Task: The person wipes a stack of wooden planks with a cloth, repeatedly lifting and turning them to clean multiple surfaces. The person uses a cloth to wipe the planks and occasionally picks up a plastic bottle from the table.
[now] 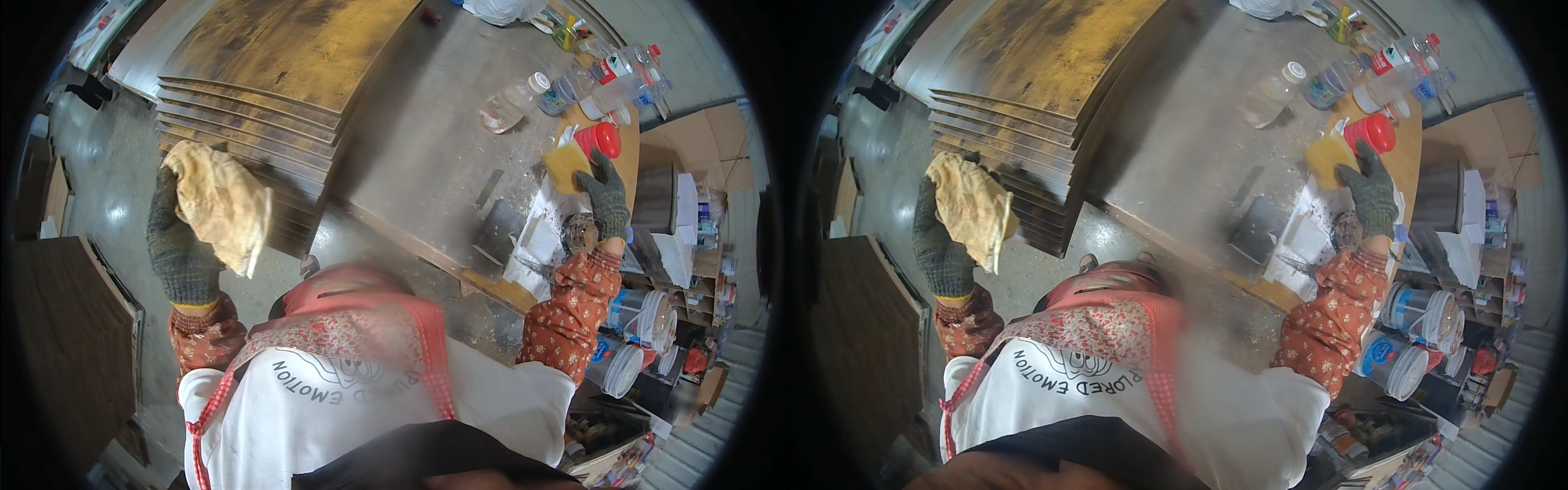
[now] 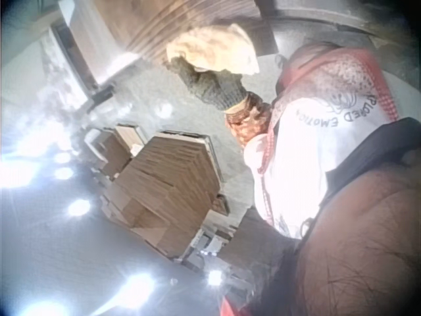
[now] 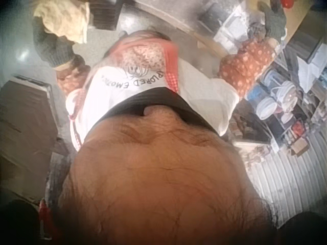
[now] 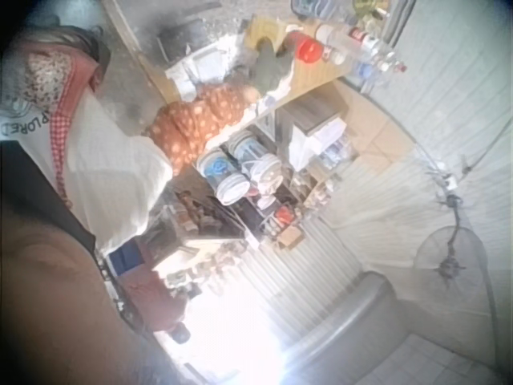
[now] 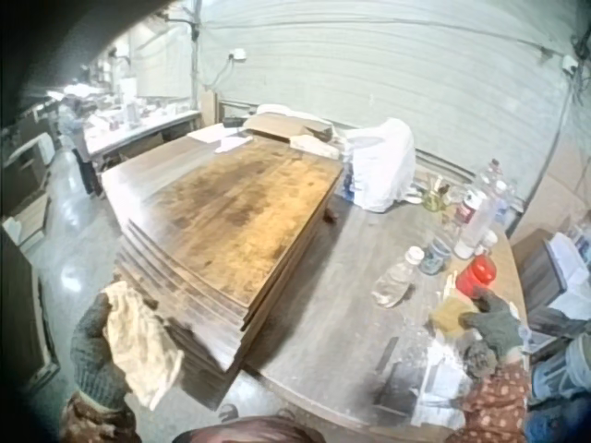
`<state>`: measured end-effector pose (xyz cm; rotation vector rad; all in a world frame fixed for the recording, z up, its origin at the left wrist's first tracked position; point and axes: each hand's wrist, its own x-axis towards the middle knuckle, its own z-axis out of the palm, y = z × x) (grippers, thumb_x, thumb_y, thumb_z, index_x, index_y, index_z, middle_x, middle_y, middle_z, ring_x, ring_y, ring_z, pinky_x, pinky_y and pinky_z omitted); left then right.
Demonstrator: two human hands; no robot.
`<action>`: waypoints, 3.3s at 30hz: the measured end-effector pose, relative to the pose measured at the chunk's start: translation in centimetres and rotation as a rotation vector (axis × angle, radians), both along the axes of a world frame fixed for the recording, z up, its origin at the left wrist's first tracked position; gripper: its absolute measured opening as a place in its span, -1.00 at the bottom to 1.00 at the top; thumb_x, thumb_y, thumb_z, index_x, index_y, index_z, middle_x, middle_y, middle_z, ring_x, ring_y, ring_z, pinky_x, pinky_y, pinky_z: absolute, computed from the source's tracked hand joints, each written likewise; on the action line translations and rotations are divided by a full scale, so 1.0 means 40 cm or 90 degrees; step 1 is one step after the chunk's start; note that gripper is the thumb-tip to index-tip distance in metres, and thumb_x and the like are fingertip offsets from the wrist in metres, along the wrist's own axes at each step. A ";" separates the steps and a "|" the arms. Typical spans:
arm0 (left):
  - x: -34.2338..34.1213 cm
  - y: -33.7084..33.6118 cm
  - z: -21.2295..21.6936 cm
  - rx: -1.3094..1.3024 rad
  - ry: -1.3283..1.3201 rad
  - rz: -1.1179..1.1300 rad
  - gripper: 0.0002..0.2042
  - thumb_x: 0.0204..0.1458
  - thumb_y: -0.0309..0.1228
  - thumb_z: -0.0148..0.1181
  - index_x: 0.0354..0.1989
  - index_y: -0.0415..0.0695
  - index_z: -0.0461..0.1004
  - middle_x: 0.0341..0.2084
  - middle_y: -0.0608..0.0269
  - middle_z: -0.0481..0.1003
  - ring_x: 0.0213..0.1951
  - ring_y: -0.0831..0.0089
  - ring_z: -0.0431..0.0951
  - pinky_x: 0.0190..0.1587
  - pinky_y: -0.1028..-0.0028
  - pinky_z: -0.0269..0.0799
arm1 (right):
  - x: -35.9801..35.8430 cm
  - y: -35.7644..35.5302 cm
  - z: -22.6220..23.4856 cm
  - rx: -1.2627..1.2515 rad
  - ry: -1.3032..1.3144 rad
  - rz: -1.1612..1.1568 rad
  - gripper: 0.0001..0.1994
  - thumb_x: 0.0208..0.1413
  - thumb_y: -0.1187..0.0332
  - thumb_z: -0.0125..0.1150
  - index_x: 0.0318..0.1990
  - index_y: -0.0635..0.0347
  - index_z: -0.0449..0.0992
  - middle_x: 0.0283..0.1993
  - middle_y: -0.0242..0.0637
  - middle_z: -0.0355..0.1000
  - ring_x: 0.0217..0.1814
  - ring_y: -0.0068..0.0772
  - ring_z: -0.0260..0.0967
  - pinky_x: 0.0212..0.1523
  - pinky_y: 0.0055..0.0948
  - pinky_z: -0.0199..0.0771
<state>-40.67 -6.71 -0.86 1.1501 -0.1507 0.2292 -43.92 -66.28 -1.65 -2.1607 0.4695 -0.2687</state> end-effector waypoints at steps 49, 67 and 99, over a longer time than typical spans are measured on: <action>0.372 0.135 -0.048 0.631 -0.324 0.131 -0.58 -0.01 -0.51 0.19 0.10 -0.01 0.49 0.09 0.18 0.46 0.17 0.19 0.41 0.29 0.25 0.26 | 0.530 0.882 0.089 -0.702 -0.140 0.373 -0.48 0.34 0.08 -0.11 0.33 0.20 0.23 0.38 0.00 0.17 0.45 0.02 0.02 0.44 -0.15 -0.07; 0.683 0.367 -0.103 0.572 -0.270 0.250 -0.67 0.10 -0.35 0.22 0.05 -0.10 0.47 -0.09 0.10 0.53 0.01 0.23 0.52 0.14 0.36 0.38 | 0.532 0.916 0.106 -0.494 -0.033 0.127 -0.37 0.19 0.03 0.16 0.27 0.31 0.28 0.28 0.05 0.30 0.34 -0.05 0.23 0.28 -0.28 0.23; 0.403 0.260 -0.051 0.757 -0.249 0.334 -0.49 0.06 -0.40 0.10 0.23 -0.27 0.31 0.20 -0.07 0.33 0.29 0.04 0.22 0.40 0.16 0.02 | 0.607 1.237 0.130 -0.627 -0.206 0.422 -0.46 0.26 0.05 0.00 0.27 0.19 0.30 0.29 0.22 0.20 0.35 0.25 0.10 0.35 -0.01 0.04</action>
